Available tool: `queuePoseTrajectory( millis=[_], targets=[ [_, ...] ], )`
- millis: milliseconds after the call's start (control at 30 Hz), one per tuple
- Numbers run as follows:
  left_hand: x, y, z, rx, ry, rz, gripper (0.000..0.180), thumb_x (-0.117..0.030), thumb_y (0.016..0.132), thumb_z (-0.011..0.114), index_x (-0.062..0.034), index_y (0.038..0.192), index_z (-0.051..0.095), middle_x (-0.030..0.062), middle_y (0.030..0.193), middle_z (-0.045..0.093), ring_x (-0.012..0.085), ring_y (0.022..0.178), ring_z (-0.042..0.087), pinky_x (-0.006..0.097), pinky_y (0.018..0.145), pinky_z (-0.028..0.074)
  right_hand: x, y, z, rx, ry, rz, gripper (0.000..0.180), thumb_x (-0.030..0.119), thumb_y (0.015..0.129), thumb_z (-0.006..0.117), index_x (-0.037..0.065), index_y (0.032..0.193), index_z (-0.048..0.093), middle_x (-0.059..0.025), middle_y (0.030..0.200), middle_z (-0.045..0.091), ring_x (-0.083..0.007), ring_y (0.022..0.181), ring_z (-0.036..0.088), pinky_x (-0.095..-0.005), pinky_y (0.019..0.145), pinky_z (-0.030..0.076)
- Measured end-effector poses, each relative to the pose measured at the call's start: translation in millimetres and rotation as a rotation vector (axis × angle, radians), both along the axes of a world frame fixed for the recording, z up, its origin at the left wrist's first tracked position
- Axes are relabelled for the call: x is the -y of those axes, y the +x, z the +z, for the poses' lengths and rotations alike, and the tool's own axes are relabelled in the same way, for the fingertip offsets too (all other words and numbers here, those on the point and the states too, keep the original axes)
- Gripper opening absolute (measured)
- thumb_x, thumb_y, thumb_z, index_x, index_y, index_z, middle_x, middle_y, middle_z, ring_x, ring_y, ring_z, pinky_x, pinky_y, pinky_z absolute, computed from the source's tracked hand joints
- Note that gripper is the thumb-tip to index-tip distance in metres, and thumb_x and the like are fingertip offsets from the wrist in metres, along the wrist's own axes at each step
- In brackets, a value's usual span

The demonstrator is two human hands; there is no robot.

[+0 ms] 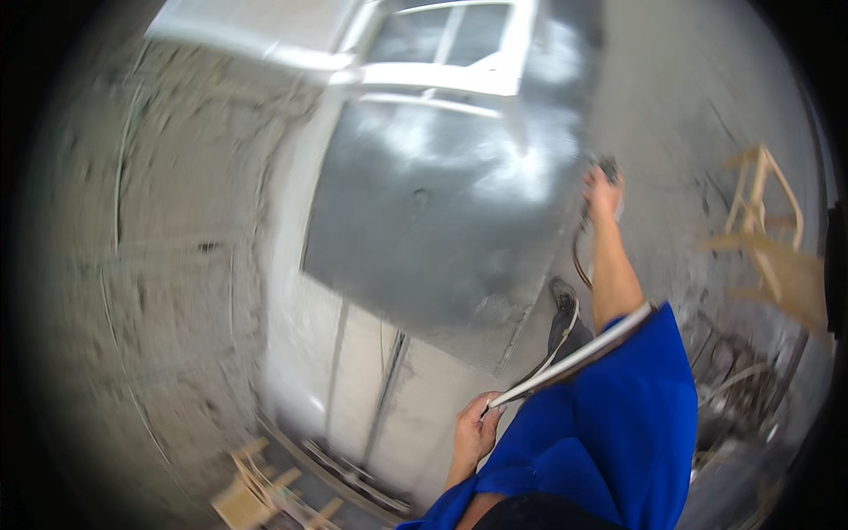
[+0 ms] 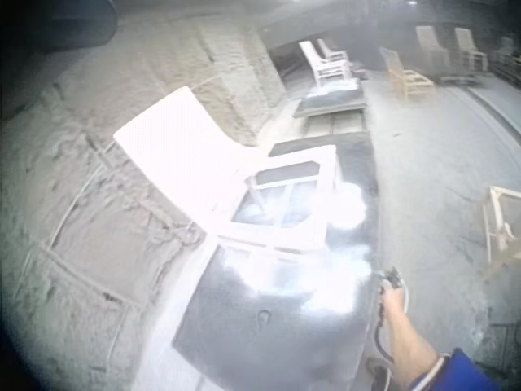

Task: The person uses a spray gun to apply white paint to wooden chairs in a workshop. They rotate each chair to coat all sides, then place the finished chair on a nearby table and pick up the next one to repeat the process.

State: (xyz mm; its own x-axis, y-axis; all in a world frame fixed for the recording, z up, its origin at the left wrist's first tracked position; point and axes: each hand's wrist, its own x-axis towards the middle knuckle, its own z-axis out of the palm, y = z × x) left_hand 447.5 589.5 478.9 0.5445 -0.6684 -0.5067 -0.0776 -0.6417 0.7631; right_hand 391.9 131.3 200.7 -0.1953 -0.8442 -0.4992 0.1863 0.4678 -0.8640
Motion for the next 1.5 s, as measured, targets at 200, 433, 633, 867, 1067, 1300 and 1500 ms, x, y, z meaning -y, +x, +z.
queuePoseTrajectory(
  millis=[200,433,633,867,1067,1300,1500],
  targets=[
    [-114.5,-31.4,-43.5,0.211,-0.196,0.063,0.017,-0.012,0.095,0.070,-0.0057,0.110,0.066,0.0166,0.102,0.070,0.0409,0.095,0.069,0.046,0.081,0.055,-152.4,-9.1,-26.5,0.014,0.177,0.505,0.037,0.021,0.096,0.071,0.010,0.130,0.062,-0.0057,0.116,0.072,-0.0175,0.108,0.069,-0.0345,0.071,0.049],
    [-340.6,-122.6,-75.2,0.175,-0.203,0.516,0.018,-0.017,0.095,0.072,-0.0108,0.112,0.067,0.0185,0.098,0.070,0.0425,0.096,0.067,0.049,0.082,0.053,-369.1,119.4,49.5,0.593,0.105,1.451,0.035,0.023,0.105,0.057,0.002,0.133,0.057,-0.0073,0.113,0.067,-0.0125,0.094,0.064,-0.0237,0.052,0.047],
    [-563.5,-217.6,-103.2,0.139,-0.140,0.923,0.043,-0.017,0.098,0.068,-0.0132,0.140,0.058,0.0189,0.139,0.061,0.0423,0.130,0.055,0.047,0.107,0.048,-673.3,185.0,154.6,0.879,0.077,1.921,0.058,0.038,0.108,0.055,0.012,0.157,0.036,-0.0131,0.136,0.060,-0.0227,0.120,0.060,-0.0239,0.056,0.055],
    [-612.7,-218.5,-114.4,0.387,-0.146,1.446,0.075,-0.017,0.098,0.070,-0.0200,0.163,0.032,0.0190,0.158,0.047,0.0379,0.144,0.046,0.045,0.119,0.041,-849.0,257.3,246.9,1.046,-0.002,2.328,0.071,0.043,0.109,0.050,0.019,0.167,0.016,-0.0197,0.139,0.058,-0.0313,0.129,0.059,-0.0244,0.048,0.054],
    [-706.5,-215.7,-130.1,0.077,-0.043,1.492,0.068,-0.025,0.097,0.072,-0.0148,0.158,0.042,0.0203,0.145,0.060,0.0402,0.133,0.057,0.047,0.111,0.047,-979.3,285.2,235.3,0.854,-0.215,2.383,0.073,0.045,0.107,0.057,0.016,0.166,0.024,-0.0097,0.109,0.061,-0.0193,0.095,0.064,-0.0213,0.044,0.045],
    [-896.4,-166.5,-99.7,0.025,0.098,1.538,0.055,-0.028,0.098,0.070,-0.0107,0.148,0.055,0.0213,0.136,0.067,0.0387,0.123,0.065,0.046,0.103,0.053,-1189.3,298.5,232.2,0.322,-0.488,2.504,0.065,0.033,0.102,0.066,0.019,0.161,0.042,-0.0053,0.103,0.067,-0.0132,0.082,0.064,-0.0225,0.048,0.042],
    [-994.1,-149.5,-77.7,-0.051,0.024,1.541,0.051,-0.023,0.101,0.067,-0.0071,0.148,0.054,0.0226,0.136,0.066,0.0360,0.127,0.064,0.044,0.107,0.051,-1333.6,305.4,253.1,0.136,-0.731,2.922,0.059,0.023,0.099,0.065,0.024,0.156,0.051,-0.0120,0.132,0.068,-0.0234,0.111,0.067,-0.0367,0.094,0.053]
  ],
)
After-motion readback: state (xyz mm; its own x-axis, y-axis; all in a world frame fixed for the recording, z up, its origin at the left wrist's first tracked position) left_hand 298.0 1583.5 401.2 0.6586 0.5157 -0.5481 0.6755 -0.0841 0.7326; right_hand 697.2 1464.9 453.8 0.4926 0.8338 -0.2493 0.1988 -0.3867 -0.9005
